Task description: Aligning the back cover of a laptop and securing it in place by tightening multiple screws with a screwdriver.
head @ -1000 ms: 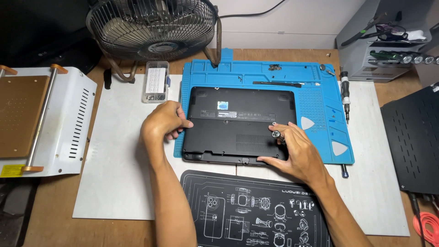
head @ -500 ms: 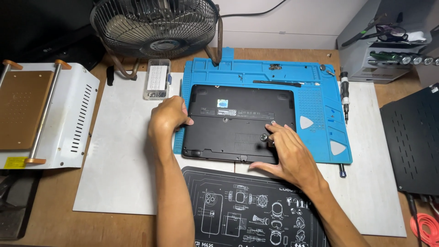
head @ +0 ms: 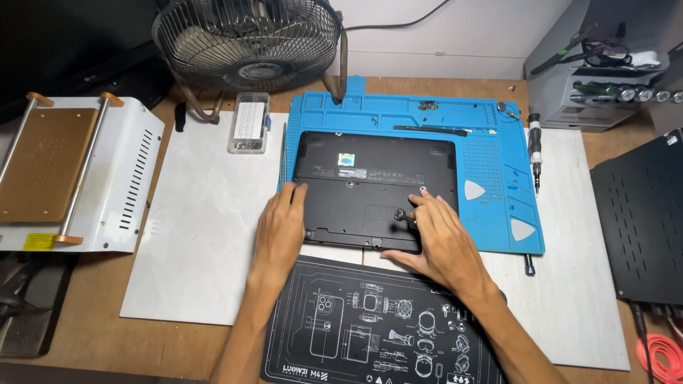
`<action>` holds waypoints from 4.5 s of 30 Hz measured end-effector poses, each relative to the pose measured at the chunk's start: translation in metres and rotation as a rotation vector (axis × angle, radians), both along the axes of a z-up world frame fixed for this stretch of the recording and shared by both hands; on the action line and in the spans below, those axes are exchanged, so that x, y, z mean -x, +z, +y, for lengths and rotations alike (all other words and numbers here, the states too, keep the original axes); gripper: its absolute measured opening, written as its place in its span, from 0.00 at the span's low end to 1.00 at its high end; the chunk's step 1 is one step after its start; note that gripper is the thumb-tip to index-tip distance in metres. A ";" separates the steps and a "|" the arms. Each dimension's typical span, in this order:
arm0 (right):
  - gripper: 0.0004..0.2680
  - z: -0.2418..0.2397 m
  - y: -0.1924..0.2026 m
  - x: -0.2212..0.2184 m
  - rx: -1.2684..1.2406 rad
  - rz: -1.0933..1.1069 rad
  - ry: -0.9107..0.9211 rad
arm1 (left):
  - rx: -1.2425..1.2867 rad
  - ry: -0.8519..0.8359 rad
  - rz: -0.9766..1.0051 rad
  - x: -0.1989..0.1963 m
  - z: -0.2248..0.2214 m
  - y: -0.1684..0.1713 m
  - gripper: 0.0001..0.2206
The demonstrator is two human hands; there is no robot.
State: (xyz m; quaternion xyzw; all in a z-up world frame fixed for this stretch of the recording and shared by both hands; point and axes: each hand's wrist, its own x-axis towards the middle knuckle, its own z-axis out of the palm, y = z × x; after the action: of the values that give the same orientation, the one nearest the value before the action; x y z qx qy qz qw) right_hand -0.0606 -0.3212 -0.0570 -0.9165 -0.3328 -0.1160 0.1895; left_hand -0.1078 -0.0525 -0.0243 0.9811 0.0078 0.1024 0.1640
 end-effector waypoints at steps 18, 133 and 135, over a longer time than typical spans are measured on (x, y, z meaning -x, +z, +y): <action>0.24 0.005 0.001 -0.004 -0.085 -0.096 0.026 | -0.175 -0.040 -0.348 0.048 0.001 -0.042 0.26; 0.06 -0.067 -0.058 0.004 -0.409 -0.330 -0.080 | -0.057 -0.284 -0.296 0.003 -0.071 -0.055 0.36; 0.07 -0.067 -0.061 0.004 -0.426 -0.316 -0.059 | -0.046 -0.320 -0.307 -0.001 -0.066 -0.052 0.37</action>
State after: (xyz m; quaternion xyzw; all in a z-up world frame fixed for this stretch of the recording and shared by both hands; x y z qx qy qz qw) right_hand -0.0648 -0.3883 -0.1176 -0.8355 -0.2996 -0.3306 0.3206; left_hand -0.1066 -0.1183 -0.0765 0.9462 -0.1751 0.2234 0.1552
